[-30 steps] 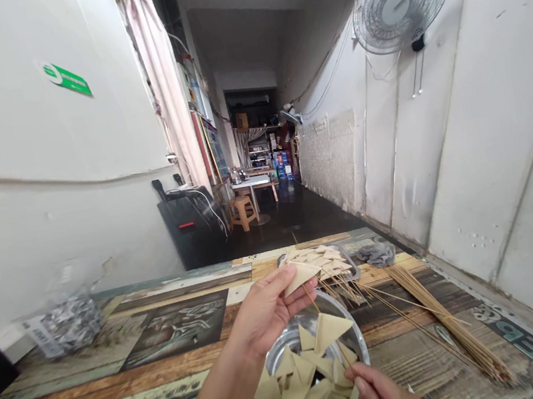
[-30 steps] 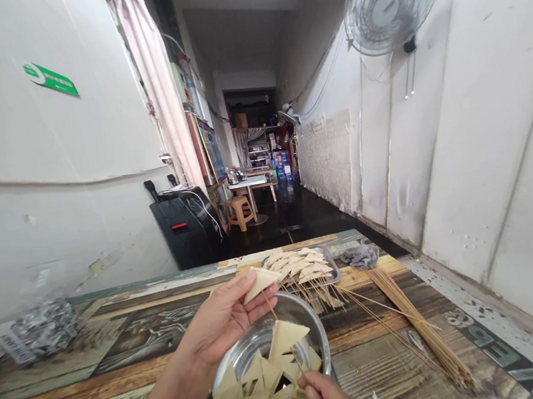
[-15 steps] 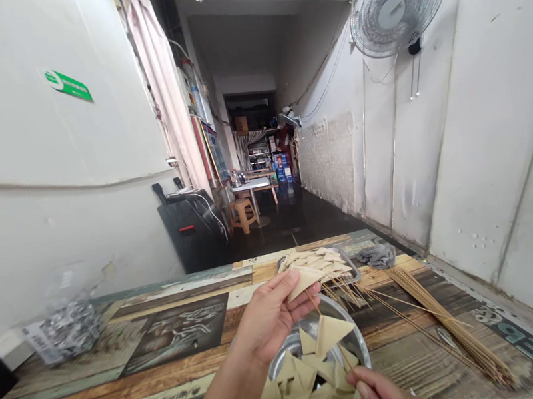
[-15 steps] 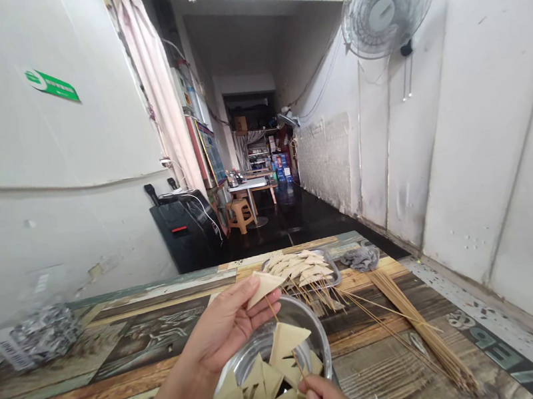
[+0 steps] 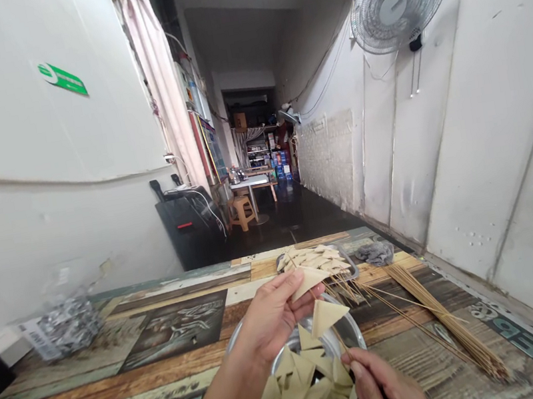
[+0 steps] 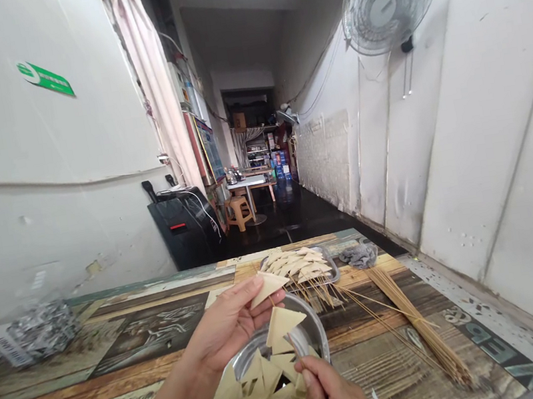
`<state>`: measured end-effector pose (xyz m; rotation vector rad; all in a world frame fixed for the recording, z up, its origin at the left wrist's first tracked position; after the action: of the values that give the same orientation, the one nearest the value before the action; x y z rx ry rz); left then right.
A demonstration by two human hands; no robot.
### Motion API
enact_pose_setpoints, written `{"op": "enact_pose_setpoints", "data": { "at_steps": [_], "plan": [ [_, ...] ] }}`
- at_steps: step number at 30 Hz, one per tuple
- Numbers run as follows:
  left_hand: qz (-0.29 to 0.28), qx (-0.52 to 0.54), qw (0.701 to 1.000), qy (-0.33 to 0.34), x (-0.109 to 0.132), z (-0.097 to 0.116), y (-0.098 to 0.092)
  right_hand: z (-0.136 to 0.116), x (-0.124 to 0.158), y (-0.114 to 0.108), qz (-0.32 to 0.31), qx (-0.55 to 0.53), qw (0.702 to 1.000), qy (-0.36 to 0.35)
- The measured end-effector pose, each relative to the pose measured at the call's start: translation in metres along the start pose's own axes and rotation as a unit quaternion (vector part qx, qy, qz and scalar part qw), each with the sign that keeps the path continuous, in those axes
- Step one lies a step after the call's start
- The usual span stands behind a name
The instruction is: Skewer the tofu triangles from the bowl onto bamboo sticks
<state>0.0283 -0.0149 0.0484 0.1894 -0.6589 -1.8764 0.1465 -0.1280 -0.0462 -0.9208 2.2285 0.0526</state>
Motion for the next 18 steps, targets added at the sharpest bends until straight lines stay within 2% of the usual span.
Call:
{"op": "enact_pose_setpoints", "data": {
  "at_steps": [5,18],
  "plan": [
    [-0.023,-0.003,1.0,0.0,-0.001,-0.003,0.001,-0.006,-0.006,-0.001,-0.014,-0.011,1.0,-0.024],
    [-0.026,-0.05,0.998,0.025,-0.002,-0.003,0.002,-0.007,-0.014,-0.003,-0.056,-0.045,0.996,-0.043]
  ]
}}
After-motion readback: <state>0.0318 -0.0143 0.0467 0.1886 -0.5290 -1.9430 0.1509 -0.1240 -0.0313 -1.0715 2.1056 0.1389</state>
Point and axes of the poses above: each hand's wrist, its own x-axis away from the middle knuckle, its own y-axis out of the palm, z = x × y, the point moved 3 cm from there along -x, towards the middle knuckle, and after that the axes turned 10 degrees about z, right-handed, at the moved point
